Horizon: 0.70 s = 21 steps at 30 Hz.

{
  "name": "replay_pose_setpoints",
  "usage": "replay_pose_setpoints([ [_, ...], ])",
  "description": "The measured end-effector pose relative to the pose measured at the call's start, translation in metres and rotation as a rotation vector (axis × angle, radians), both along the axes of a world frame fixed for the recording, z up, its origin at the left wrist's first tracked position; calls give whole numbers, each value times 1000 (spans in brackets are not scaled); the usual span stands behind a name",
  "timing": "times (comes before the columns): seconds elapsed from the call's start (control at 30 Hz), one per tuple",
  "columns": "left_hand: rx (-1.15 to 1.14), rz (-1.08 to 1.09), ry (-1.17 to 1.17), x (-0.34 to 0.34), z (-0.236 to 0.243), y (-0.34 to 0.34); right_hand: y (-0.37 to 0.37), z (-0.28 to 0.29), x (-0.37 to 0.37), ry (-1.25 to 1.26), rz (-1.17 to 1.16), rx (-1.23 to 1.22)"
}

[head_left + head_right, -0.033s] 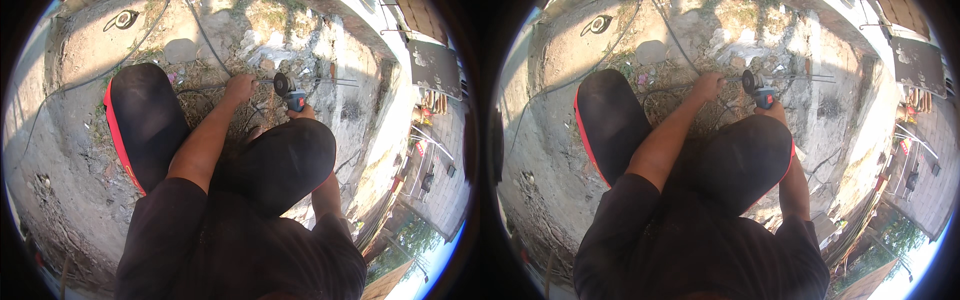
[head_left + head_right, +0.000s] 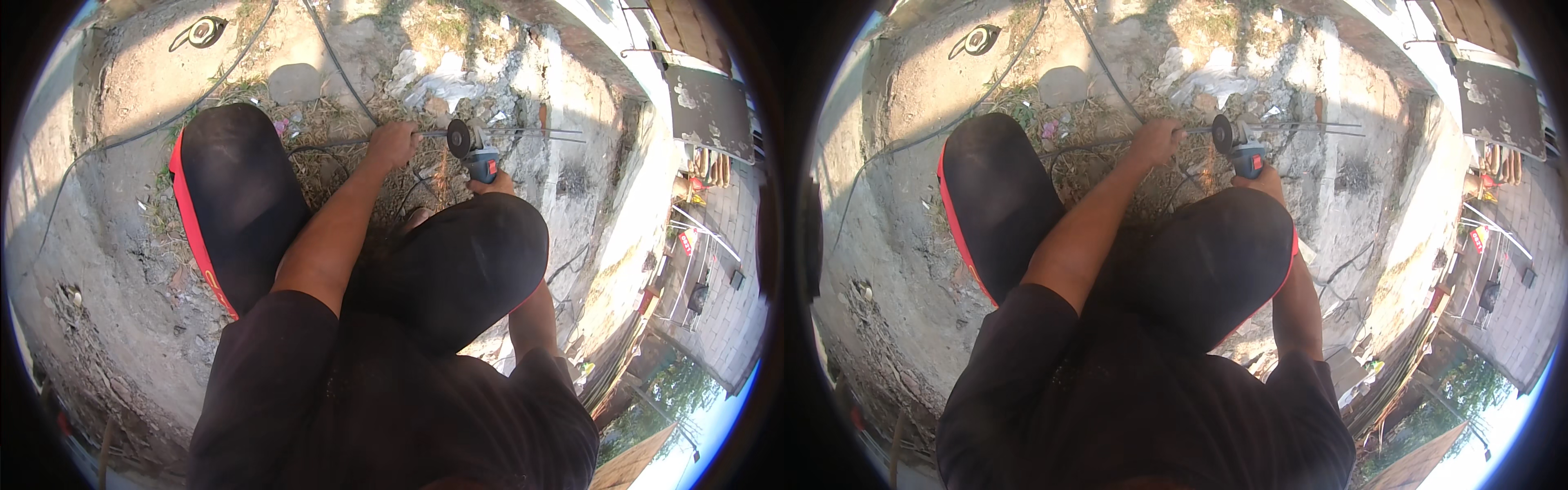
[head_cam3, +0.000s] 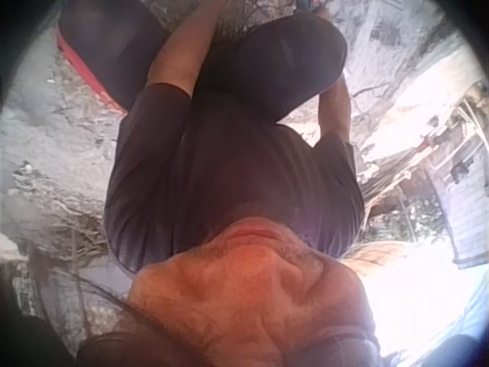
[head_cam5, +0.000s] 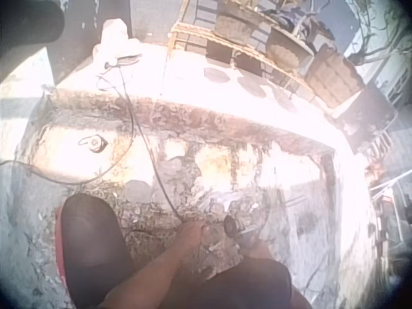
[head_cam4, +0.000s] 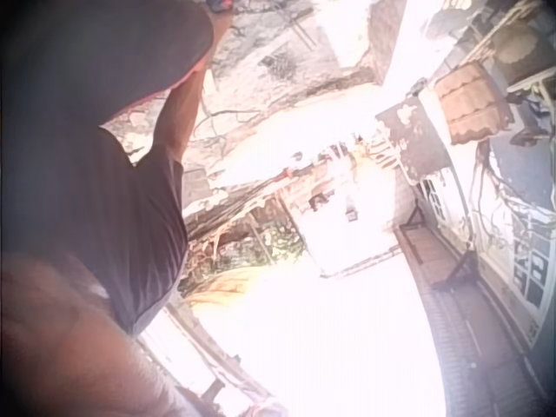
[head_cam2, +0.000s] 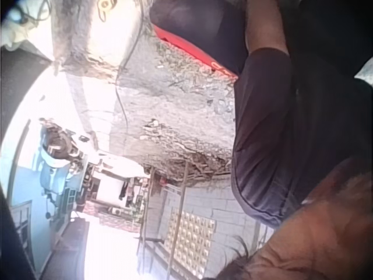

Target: The person plugs in a power cable and uses an angle grinder to cut a metal bar held on the ground.

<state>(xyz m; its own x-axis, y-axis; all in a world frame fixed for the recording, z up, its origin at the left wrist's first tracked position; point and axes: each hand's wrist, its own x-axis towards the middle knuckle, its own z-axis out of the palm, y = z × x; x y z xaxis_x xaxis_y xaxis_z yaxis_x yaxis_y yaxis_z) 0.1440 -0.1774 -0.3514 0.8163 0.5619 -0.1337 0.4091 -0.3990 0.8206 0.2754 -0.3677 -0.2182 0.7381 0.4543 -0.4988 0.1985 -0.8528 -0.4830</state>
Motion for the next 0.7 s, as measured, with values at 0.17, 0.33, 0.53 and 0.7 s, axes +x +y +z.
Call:
replay_pose_setpoints([
  [0.17,-8,8,-12,-1,5,-1,0,4,-2,-53,0,-33],
  [0.33,-55,13,15,0,6,1,-5,-5,-1,-50,2,-10],
  [0.53,13,11,-19,-1,3,-2,-5,-12,5,-29,11,36],
  [0.7,-9,15,-17,-1,0,0,0,-14,5,-36,11,58],
])
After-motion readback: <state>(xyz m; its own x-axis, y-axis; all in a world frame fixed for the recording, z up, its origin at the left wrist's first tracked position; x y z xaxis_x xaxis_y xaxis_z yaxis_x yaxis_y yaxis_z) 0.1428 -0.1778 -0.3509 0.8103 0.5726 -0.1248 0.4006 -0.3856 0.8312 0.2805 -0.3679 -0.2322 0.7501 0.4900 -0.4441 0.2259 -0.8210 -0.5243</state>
